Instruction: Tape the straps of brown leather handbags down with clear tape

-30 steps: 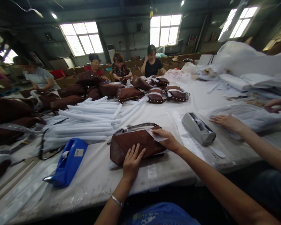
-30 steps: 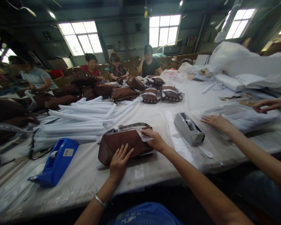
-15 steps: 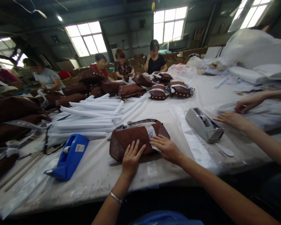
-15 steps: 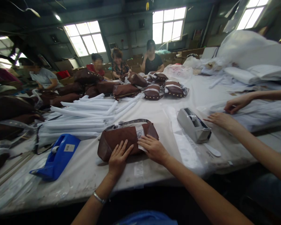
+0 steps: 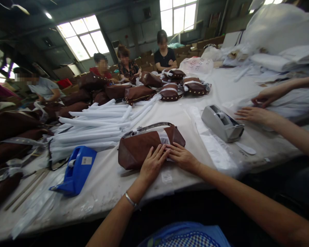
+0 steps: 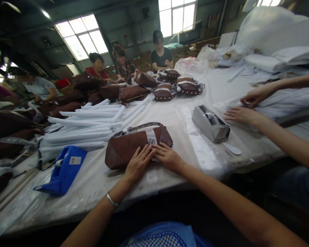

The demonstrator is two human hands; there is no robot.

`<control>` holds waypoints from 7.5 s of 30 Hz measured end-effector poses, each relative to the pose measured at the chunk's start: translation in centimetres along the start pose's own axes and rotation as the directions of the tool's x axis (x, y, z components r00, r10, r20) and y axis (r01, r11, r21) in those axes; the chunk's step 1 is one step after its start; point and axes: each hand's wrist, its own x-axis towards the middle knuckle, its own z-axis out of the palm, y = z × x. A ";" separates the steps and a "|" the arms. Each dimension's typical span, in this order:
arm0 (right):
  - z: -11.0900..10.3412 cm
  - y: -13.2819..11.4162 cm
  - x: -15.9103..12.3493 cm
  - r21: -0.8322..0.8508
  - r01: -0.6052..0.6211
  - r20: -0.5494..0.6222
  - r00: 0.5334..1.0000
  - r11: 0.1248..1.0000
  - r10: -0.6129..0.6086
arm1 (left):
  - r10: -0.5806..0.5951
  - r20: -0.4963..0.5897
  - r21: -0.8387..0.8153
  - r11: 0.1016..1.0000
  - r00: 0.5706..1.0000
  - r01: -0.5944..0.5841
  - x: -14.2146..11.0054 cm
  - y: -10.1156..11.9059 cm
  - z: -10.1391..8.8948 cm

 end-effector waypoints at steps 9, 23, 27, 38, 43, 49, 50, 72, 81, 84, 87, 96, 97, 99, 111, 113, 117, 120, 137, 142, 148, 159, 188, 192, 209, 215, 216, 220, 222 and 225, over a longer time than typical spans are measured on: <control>-2.9 -8.1 -3.3 0.261 -0.142 0.263 0.962 0.955 0.072 | -0.061 0.001 -0.069 0.996 0.998 0.061 -0.4 -0.1 1.1; 0.1 -7.2 -2.9 0.321 -0.095 0.130 0.990 0.942 0.055 | -0.047 -0.029 -0.069 0.997 0.998 0.045 -0.2 -0.3 0.8; -1.5 -6.8 -4.0 0.320 -0.131 0.080 0.991 0.938 0.111 | -0.029 -0.040 -0.058 0.998 0.999 0.026 -0.2 -0.5 0.8; -4.8 -7.3 -5.9 0.360 -0.199 0.064 0.980 0.912 0.189 | -0.047 -0.114 -0.073 0.997 0.992 0.039 -0.4 0.1 1.2; -5.1 -6.6 -4.8 0.369 -0.144 0.046 0.990 0.918 0.137 | -0.057 -0.112 -0.077 0.996 0.992 0.049 -0.5 0.2 1.5; -5.4 -5.9 -4.1 0.322 -0.166 0.124 0.983 0.932 0.132 | -0.076 -0.115 -0.095 0.993 0.991 0.065 -0.5 0.4 1.5; -5.7 -5.7 -3.8 0.311 -0.160 0.153 0.981 0.937 0.116 | -0.075 -0.121 -0.093 0.994 0.990 0.064 -0.5 0.4 1.6; -0.8 2.5 7.5 -0.141 -0.316 0.210 0.917 0.938 0.340 | -0.111 -0.219 -0.113 0.990 0.969 0.088 -0.6 0.3 2.9; -0.9 1.9 3.5 0.051 -0.292 0.226 0.935 0.955 0.274 | -0.088 -0.216 -0.123 0.990 0.972 0.063 -0.7 0.3 2.9; -2.6 2.1 4.0 0.145 -0.336 0.175 0.934 0.930 0.310 | -0.092 -0.197 -0.106 0.992 0.976 0.072 -0.8 0.3 2.8; -3.0 3.6 7.5 0.146 -0.379 0.179 0.919 0.914 0.353 | -0.095 -0.185 -0.098 0.992 0.978 0.078 -0.8 0.4 2.6; 3.1 9.4 17.1 -0.045 -0.467 0.662 0.648 0.883 0.376 | -0.089 -0.206 -0.046 0.996 0.974 0.082 -0.7 0.5 2.6; 3.4 9.5 17.2 -0.065 -0.466 0.679 0.627 0.882 0.382 | -0.090 -0.217 -0.040 0.996 0.972 0.083 -0.7 0.5 2.6; 3.6 9.6 17.3 -0.095 -0.457 0.699 0.603 0.884 0.386 | -0.091 -0.238 -0.037 0.996 0.967 0.085 -0.6 0.6 2.7; 2.8 11.0 15.9 -0.232 -0.463 0.733 0.495 0.855 0.467 | -0.120 -0.238 -0.073 0.992 0.964 0.105 -0.8 0.8 3.0; 2.8 11.4 15.7 -0.258 -0.462 0.735 0.476 0.849 0.483 | -0.120 -0.243 -0.083 0.991 0.963 0.103 -0.8 0.8 3.0; 2.4 11.9 15.3 -0.287 -0.439 0.741 0.461 0.851 0.488 | -0.121 -0.235 -0.077 0.991 0.965 0.105 -0.8 0.8 3.2; 1.6 12.3 14.9 -0.296 -0.413 0.747 0.461 0.861 0.478 | -0.127 -0.232 -0.083 0.990 0.964 0.110 -0.8 0.9 3.1; -4.1 3.2 2.3 0.058 -0.260 0.249 0.939 0.964 0.238 | -0.121 -0.155 -0.183 0.979 0.980 0.092 -1.0 0.5 1.9; -5.8 -1.8 -2.8 0.054 -0.167 0.249 0.957 0.984 0.149 | -0.129 -0.133 -0.237 0.967 0.983 0.095 -1.2 0.2 1.7; -5.0 -5.9 -4.9 0.141 -0.069 0.433 0.901 0.988 0.001 | -0.083 -0.144 -0.242 0.969 0.986 0.046 -1.3 -0.2 1.7; -5.0 -5.8 -1.3 0.108 -0.160 -0.054 0.985 0.981 0.166 | -0.079 -0.142 -0.200 0.979 0.987 0.050 -1.3 0.0 1.7; -5.2 -4.8 1.2 -0.008 -0.101 -0.062 0.993 0.995 0.101 | -0.140 -0.154 -0.221 0.970 0.978 0.104 -1.0 0.3 1.4; -4.3 -4.7 0.5 -0.029 -0.077 -0.021 0.997 0.997 0.077 | -0.155 -0.161 -0.249 0.962 0.975 0.112 -1.0 0.3 1.5; -2.7 -4.0 -0.9 -0.079 -0.047 0.083 0.995 0.996 0.054 | -0.245 -0.261 -0.334 0.930 0.934 0.151 0.1 1.4 1.3; -4.9 -6.7 -3.9 0.120 -0.120 0.214 0.973 0.986 0.092 | -0.214 -0.288 -0.265 0.954 0.934 0.137 -0.1 1.5 1.8; -5.0 -7.1 -4.4 0.137 -0.109 0.272 0.960 0.984 0.068 | -0.218 -0.288 -0.268 0.953 0.933 0.140 -0.1 1.5 1.8; -4.0 -8.1 -5.6 0.160 -0.111 0.379 0.924 0.981 0.043 | -0.225 -0.282 -0.273 0.951 0.933 0.147 -0.1 1.6 1.9; -3.4 -8.0 -5.7 0.173 -0.100 0.336 0.941 0.980 0.037 | -0.221 -0.278 -0.265 0.953 0.935 0.147 -0.1 1.7 1.9; -3.2 -7.7 -5.2 0.209 -0.055 0.248 0.969 0.976 0.001 | -0.218 -0.281 -0.253 0.956 0.935 0.147 -0.1 1.8 1.8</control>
